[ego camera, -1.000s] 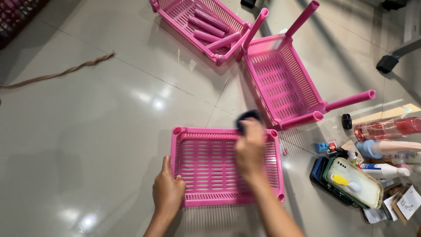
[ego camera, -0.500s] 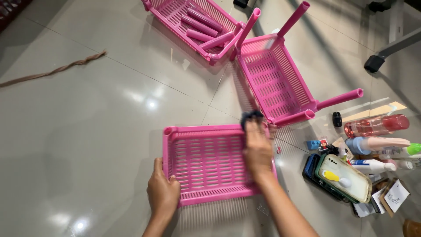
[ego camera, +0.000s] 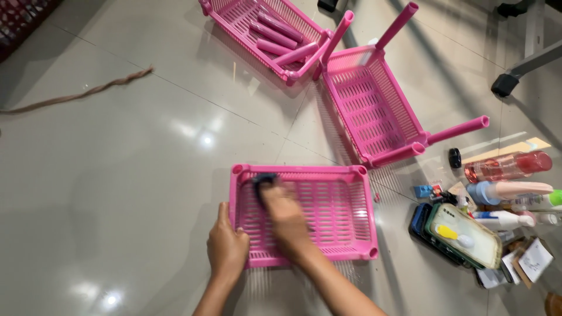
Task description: The person wipes a pink plastic basket with a cloth, then inserts four vertical poles into the basket's corners. They attach a second basket on top to form a two-tier rack and place several small items inside the lower basket.
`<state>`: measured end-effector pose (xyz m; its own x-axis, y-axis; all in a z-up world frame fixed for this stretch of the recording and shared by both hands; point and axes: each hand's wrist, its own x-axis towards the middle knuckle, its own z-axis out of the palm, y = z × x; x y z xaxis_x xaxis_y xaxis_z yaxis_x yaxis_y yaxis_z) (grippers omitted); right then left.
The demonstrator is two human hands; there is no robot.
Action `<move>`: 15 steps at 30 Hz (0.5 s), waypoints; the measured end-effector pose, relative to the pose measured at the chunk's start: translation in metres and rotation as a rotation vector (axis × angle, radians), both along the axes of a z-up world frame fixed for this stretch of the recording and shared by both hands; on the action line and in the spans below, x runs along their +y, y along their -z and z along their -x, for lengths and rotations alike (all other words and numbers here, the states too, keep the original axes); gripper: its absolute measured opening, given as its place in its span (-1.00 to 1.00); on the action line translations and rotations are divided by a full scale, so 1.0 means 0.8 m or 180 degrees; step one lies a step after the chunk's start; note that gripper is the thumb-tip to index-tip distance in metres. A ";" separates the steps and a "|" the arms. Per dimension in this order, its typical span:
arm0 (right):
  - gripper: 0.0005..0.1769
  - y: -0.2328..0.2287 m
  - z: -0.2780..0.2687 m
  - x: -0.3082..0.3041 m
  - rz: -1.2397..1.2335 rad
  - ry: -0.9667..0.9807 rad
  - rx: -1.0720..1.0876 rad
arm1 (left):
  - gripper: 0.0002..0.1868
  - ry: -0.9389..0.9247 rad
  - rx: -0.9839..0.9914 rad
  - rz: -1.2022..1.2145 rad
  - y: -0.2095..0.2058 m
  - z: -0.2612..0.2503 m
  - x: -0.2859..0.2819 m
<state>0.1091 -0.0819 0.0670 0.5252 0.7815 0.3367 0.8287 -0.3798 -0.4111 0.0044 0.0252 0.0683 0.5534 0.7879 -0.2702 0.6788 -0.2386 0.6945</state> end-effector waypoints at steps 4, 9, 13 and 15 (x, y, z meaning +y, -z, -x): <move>-0.43 -0.021 -0.059 -0.068 -0.0361 0.1385 0.0196 | -0.29 -0.0043 0.0258 0.0364 0.000 0.003 0.002; -0.37 -0.010 -0.095 -0.053 -0.0234 0.1312 -0.0467 | -0.28 0.0058 0.0143 0.0342 -0.001 -0.001 0.003; -0.38 0.000 -0.043 0.039 -0.0291 0.0869 0.0888 | -0.29 0.0035 0.0123 0.0296 0.005 0.003 0.004; -0.40 -0.001 -0.020 0.077 -0.0490 0.0543 0.0958 | -0.27 -0.0009 -0.0049 0.0172 0.007 0.001 0.004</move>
<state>0.1255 -0.0207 0.0675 0.7369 0.6264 0.2542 0.5922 -0.4168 -0.6896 0.0037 0.0286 0.0631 0.5555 0.7740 -0.3039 0.6686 -0.1985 0.7167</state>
